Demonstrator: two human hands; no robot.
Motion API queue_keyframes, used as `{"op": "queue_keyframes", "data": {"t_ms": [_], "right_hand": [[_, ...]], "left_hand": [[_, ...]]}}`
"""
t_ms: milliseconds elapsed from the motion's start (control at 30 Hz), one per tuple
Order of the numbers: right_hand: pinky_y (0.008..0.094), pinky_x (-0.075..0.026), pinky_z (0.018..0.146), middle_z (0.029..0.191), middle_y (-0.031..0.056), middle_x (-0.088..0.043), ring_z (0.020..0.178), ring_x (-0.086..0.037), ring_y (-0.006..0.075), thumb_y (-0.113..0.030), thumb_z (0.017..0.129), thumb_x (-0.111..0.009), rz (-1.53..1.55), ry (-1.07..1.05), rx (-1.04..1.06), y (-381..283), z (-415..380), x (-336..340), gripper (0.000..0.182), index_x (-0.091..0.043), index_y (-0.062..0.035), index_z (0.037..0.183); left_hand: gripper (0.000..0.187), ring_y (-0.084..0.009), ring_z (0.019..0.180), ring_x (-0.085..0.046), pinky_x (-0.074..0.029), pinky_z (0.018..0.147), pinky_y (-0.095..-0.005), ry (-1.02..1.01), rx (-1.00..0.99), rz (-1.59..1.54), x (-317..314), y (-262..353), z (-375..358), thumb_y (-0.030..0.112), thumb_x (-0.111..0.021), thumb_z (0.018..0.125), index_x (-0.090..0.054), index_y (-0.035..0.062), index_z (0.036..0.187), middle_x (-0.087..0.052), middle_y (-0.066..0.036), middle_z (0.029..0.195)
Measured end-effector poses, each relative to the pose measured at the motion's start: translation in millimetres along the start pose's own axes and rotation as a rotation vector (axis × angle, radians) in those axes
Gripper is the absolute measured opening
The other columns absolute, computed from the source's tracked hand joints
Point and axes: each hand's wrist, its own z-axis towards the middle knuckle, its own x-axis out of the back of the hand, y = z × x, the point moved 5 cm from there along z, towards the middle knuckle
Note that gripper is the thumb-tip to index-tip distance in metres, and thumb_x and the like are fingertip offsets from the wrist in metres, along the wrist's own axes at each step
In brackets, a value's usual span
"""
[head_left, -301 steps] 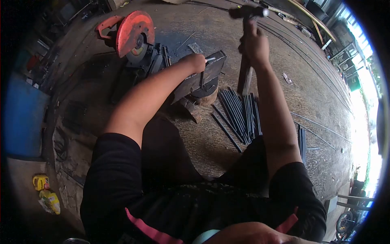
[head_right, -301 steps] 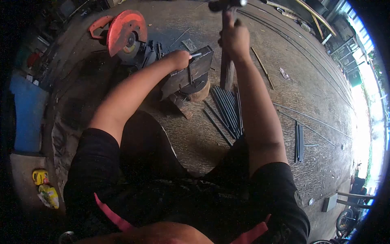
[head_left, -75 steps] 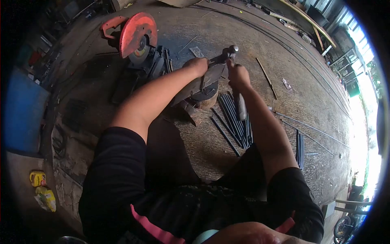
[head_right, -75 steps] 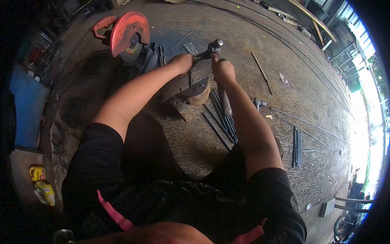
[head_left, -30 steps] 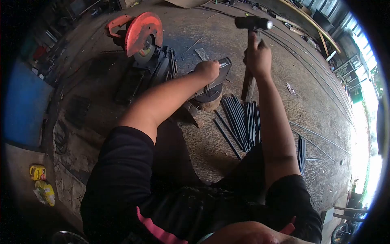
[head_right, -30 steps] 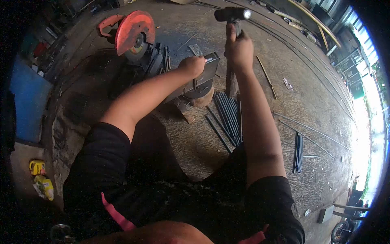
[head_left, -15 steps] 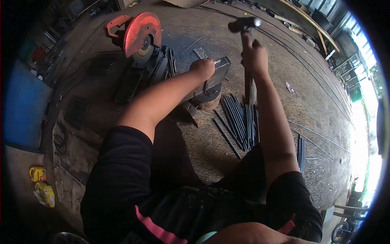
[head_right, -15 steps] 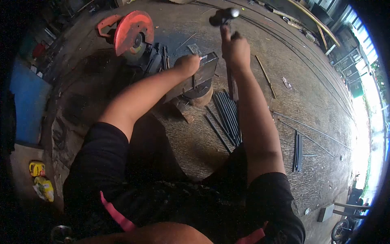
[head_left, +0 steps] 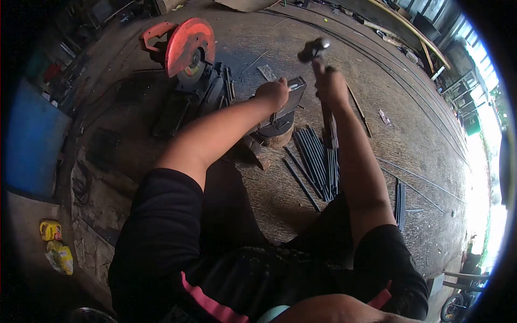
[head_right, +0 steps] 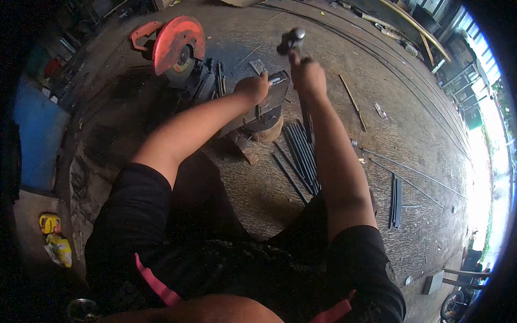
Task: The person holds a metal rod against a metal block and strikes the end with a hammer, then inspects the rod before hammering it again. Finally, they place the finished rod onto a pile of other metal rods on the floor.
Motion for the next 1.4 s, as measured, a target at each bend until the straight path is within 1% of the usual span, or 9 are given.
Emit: {"op": "queue_keyframes", "data": {"t_ms": [167, 300, 533, 633, 800, 1000, 1133, 1233, 1400], "right_hand": [[0.0366, -0.050, 0.049, 0.061, 0.0147, -0.061, 0.053, -0.065, 0.0248, -0.054, 0.092, -0.049, 0.174, 0.263, 0.208, -14, 7, 14, 0.059, -0.061, 0.0024, 0.083], [0.0388, -0.052, 0.058, 0.064, 0.0182, -0.063, 0.058, -0.066, 0.0287, -0.052, 0.093, -0.048, -0.344, -0.059, 0.087, 43, 6, -61, 0.060, -0.062, 0.0064, 0.089], [0.0397, -0.053, 0.060, 0.077, 0.0223, -0.066, 0.067, -0.069, 0.0312, -0.051, 0.093, -0.048, -0.129, -0.136, -0.036, 48, -7, -58, 0.061, -0.060, 0.0083, 0.093], [0.0455, -0.051, 0.078, 0.087, 0.0287, -0.065, 0.090, -0.065, 0.0418, -0.053, 0.090, -0.047, -0.097, -0.191, -0.074, 43, -14, -55, 0.062, -0.064, 0.0061, 0.099], [0.0382, -0.055, 0.058, 0.077, 0.0190, -0.066, 0.067, -0.068, 0.0253, -0.041, 0.090, -0.054, 0.167, -0.317, -0.103, 44, -12, -57, 0.049, -0.060, 0.0074, 0.094], [0.0330, -0.049, 0.052, 0.071, 0.0089, -0.060, 0.057, -0.060, 0.0189, -0.042, 0.087, -0.061, 0.285, -0.276, -0.108, 65, 5, -82, 0.045, -0.061, 0.0032, 0.091], [0.0322, -0.046, 0.053, 0.070, 0.0082, -0.059, 0.057, -0.058, 0.0175, -0.044, 0.085, -0.063, 0.274, -0.193, -0.088, 72, 11, -91, 0.046, -0.061, 0.0019, 0.082], [0.0321, -0.048, 0.054, 0.069, 0.0080, -0.059, 0.059, -0.058, 0.0176, -0.047, 0.084, -0.063, 0.433, -0.239, -0.287, 39, -13, -59, 0.048, -0.061, 0.0015, 0.082], [0.0342, -0.046, 0.050, 0.070, 0.0095, -0.059, 0.055, -0.058, 0.0197, -0.051, 0.082, -0.064, 0.557, -0.249, -0.351, 68, 6, -76, 0.055, -0.064, 0.0027, 0.091]], "left_hand": [[0.039, -0.0376, 0.078, -0.067, -0.052, 0.066, -0.0513, 0.042, 0.012, -0.006, 2, -5, 2, 0.039, -0.046, 0.096, -0.052, 0.0019, 0.108, -0.067, -0.020, 0.082], [0.040, -0.0397, 0.084, -0.066, -0.051, 0.072, -0.0507, 0.027, 0.080, -0.043, 1, -10, 0, 0.038, -0.048, 0.095, -0.053, 0.0009, 0.107, -0.067, -0.022, 0.088], [0.039, -0.0419, 0.092, -0.064, -0.050, 0.079, -0.0504, -0.017, 0.102, -0.094, 5, -13, 0, 0.034, -0.049, 0.093, -0.053, -0.0016, 0.107, -0.065, -0.025, 0.098], [0.034, -0.0430, 0.094, -0.063, -0.050, 0.081, -0.0506, -0.032, 0.104, -0.070, 12, -12, -4, 0.026, -0.049, 0.090, -0.053, -0.0037, 0.107, -0.064, -0.028, 0.098], [0.035, -0.0402, 0.100, -0.063, -0.050, 0.085, -0.0491, -0.133, 0.072, -0.041, 15, -17, -5, 0.016, -0.044, 0.087, -0.055, -0.0046, 0.112, -0.064, -0.027, 0.106], [0.032, -0.0437, 0.098, -0.061, -0.049, 0.083, -0.0499, -0.132, -0.023, -0.049, 11, -25, -9, 0.015, -0.051, 0.086, -0.053, -0.0052, 0.110, -0.062, -0.030, 0.101], [0.037, -0.0415, 0.103, -0.059, -0.047, 0.087, -0.0483, -0.123, -0.023, -0.157, 17, -26, -12, 0.022, -0.053, 0.090, -0.051, 0.0021, 0.121, -0.062, -0.026, 0.106], [0.040, -0.0406, 0.106, -0.058, -0.046, 0.088, -0.0473, -0.129, 0.008, -0.204, 11, -34, -6, 0.024, -0.054, 0.091, -0.050, 0.0048, 0.125, -0.062, -0.025, 0.110], [0.042, -0.0402, 0.108, -0.057, -0.046, 0.089, -0.0460, -0.163, 0.018, -0.271, 4, -44, 0, 0.026, -0.052, 0.092, -0.048, 0.0071, 0.130, -0.060, -0.024, 0.115]]}}
